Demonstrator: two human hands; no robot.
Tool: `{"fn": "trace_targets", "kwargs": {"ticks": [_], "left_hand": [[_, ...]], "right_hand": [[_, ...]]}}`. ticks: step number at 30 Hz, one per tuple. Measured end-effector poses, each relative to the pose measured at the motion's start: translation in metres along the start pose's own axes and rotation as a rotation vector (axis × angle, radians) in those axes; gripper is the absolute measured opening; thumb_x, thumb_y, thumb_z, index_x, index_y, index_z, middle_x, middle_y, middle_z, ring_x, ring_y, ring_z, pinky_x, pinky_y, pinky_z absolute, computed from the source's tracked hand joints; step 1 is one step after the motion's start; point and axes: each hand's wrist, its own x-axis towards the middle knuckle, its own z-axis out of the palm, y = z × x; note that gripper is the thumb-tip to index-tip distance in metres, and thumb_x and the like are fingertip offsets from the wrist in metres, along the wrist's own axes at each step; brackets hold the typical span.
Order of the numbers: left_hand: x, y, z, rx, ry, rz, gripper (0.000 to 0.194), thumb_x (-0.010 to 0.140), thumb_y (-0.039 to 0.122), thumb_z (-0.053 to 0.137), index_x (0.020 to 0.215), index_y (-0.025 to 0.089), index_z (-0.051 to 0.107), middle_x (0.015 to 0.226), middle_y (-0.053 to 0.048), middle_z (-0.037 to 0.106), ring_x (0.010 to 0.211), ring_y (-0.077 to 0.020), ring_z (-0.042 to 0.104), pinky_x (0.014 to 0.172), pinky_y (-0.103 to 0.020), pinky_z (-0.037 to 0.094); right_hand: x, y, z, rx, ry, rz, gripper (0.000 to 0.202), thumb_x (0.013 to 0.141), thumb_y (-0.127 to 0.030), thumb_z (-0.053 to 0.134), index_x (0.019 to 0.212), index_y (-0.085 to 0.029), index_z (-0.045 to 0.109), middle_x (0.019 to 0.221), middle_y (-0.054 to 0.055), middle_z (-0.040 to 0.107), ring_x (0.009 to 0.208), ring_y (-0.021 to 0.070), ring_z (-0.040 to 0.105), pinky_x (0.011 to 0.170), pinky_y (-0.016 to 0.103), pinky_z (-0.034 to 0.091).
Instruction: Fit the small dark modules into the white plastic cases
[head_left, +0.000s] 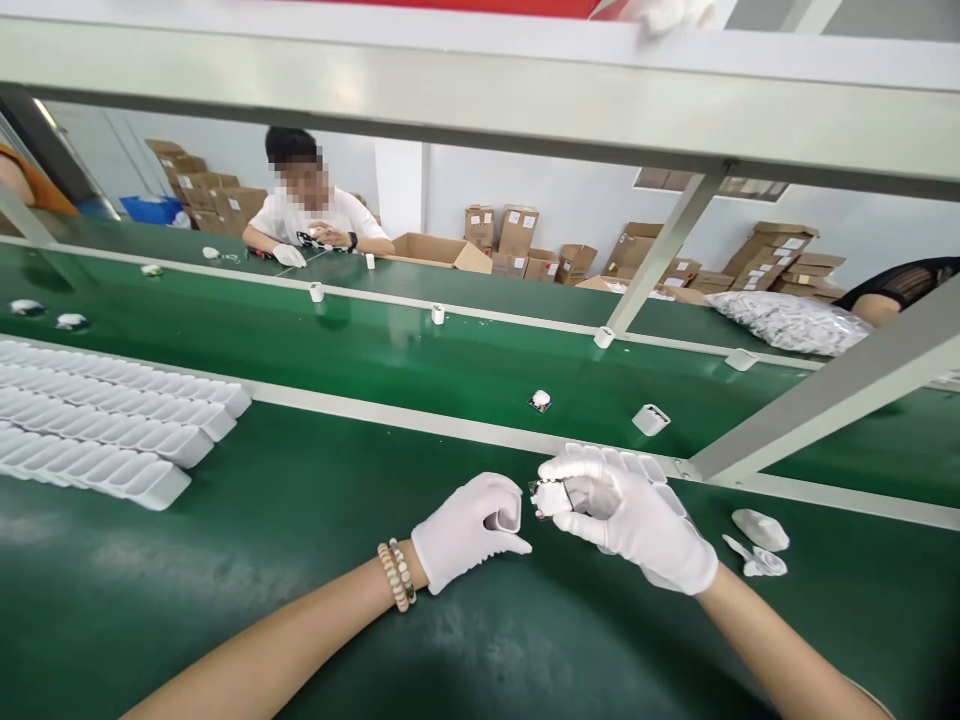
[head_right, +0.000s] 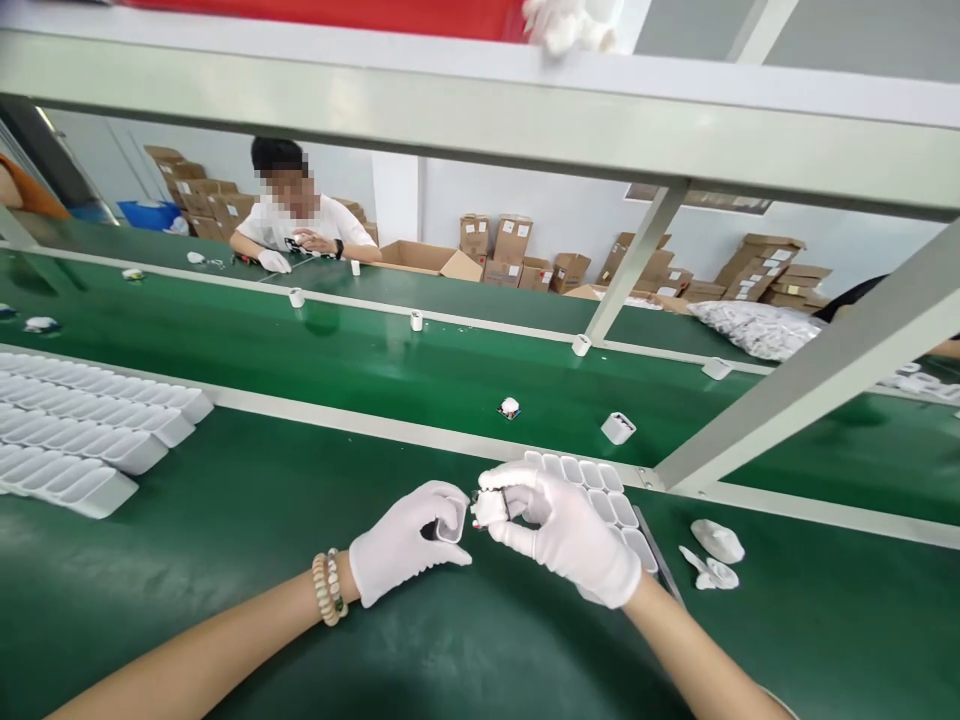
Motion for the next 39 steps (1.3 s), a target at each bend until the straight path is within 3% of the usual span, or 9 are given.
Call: {"fn": "trace_targets", "kwargs": {"ticks": [2, 4, 7, 13, 24, 30, 39], "left_hand": [[-0.002, 0.003, 0.000, 0.047, 0.037, -0.059, 0.031, 0.064, 0.019, 0.085, 0.085, 0.022, 0.062, 0.097, -0.002, 0.063, 0.093, -0.0207, 0.060, 0.083, -0.034, 0.050], [-0.005, 0.005, 0.000, 0.090, 0.116, -0.127, 0.049, 0.060, 0.020, 0.088, 0.102, 0.024, 0.062, 0.102, -0.002, 0.064, 0.096, -0.0223, 0.061, 0.086, -0.038, 0.051], [-0.007, 0.007, 0.001, 0.104, 0.215, -0.146, 0.061, 0.057, 0.021, 0.089, 0.111, 0.025, 0.060, 0.107, -0.002, 0.065, 0.098, -0.0232, 0.063, 0.089, -0.039, 0.052], [-0.010, 0.010, 0.002, 0.108, 0.260, -0.055, 0.058, 0.060, 0.021, 0.089, 0.110, 0.025, 0.060, 0.109, -0.003, 0.067, 0.098, -0.0229, 0.066, 0.090, -0.039, 0.053], [-0.011, 0.009, 0.001, 0.187, 0.257, 0.005, 0.051, 0.064, 0.027, 0.087, 0.107, 0.024, 0.061, 0.108, -0.005, 0.068, 0.096, -0.0237, 0.067, 0.087, -0.039, 0.055], [-0.012, 0.010, 0.001, 0.219, 0.263, 0.018, 0.048, 0.067, 0.030, 0.086, 0.107, 0.023, 0.061, 0.108, -0.006, 0.068, 0.096, -0.0242, 0.067, 0.085, -0.039, 0.056], [-0.011, 0.012, -0.001, 0.306, 0.197, 0.042, 0.045, 0.068, 0.029, 0.085, 0.107, 0.025, 0.062, 0.102, -0.005, 0.069, 0.096, -0.0253, 0.067, 0.085, -0.041, 0.056]], "right_hand": [[-0.003, 0.000, 0.011, -0.033, 0.031, -0.044, 0.040, 0.078, -0.044, 0.075, 0.109, -0.022, 0.064, 0.106, 0.009, 0.069, 0.089, 0.0222, 0.070, 0.083, 0.041, 0.062], [-0.003, 0.002, 0.017, -0.087, 0.064, -0.094, 0.036, 0.081, -0.044, 0.072, 0.108, -0.023, 0.066, 0.108, 0.009, 0.068, 0.090, 0.0220, 0.070, 0.080, 0.040, 0.063], [-0.003, 0.009, 0.021, -0.214, 0.128, -0.198, 0.033, 0.084, -0.040, 0.070, 0.113, -0.026, 0.066, 0.106, 0.007, 0.069, 0.085, 0.0207, 0.069, 0.069, 0.038, 0.063], [-0.012, 0.015, 0.027, -0.403, 0.189, -0.328, 0.035, 0.085, -0.034, 0.069, 0.119, -0.028, 0.062, 0.102, 0.005, 0.074, 0.089, 0.0232, 0.070, 0.070, 0.039, 0.062], [-0.015, 0.014, 0.030, -0.450, 0.187, -0.358, 0.029, 0.088, -0.030, 0.066, 0.117, -0.027, 0.062, 0.104, 0.005, 0.074, 0.092, 0.0214, 0.071, 0.072, 0.035, 0.063], [-0.019, 0.012, 0.031, -0.548, 0.199, -0.326, 0.024, 0.089, -0.031, 0.063, 0.113, -0.027, 0.065, 0.109, 0.005, 0.074, 0.098, 0.0235, 0.071, 0.085, 0.040, 0.063], [-0.022, 0.014, 0.033, -0.726, 0.167, -0.320, 0.026, 0.091, -0.030, 0.060, 0.116, -0.027, 0.067, 0.112, 0.007, 0.073, 0.099, 0.0275, 0.071, 0.086, 0.044, 0.062]]}}
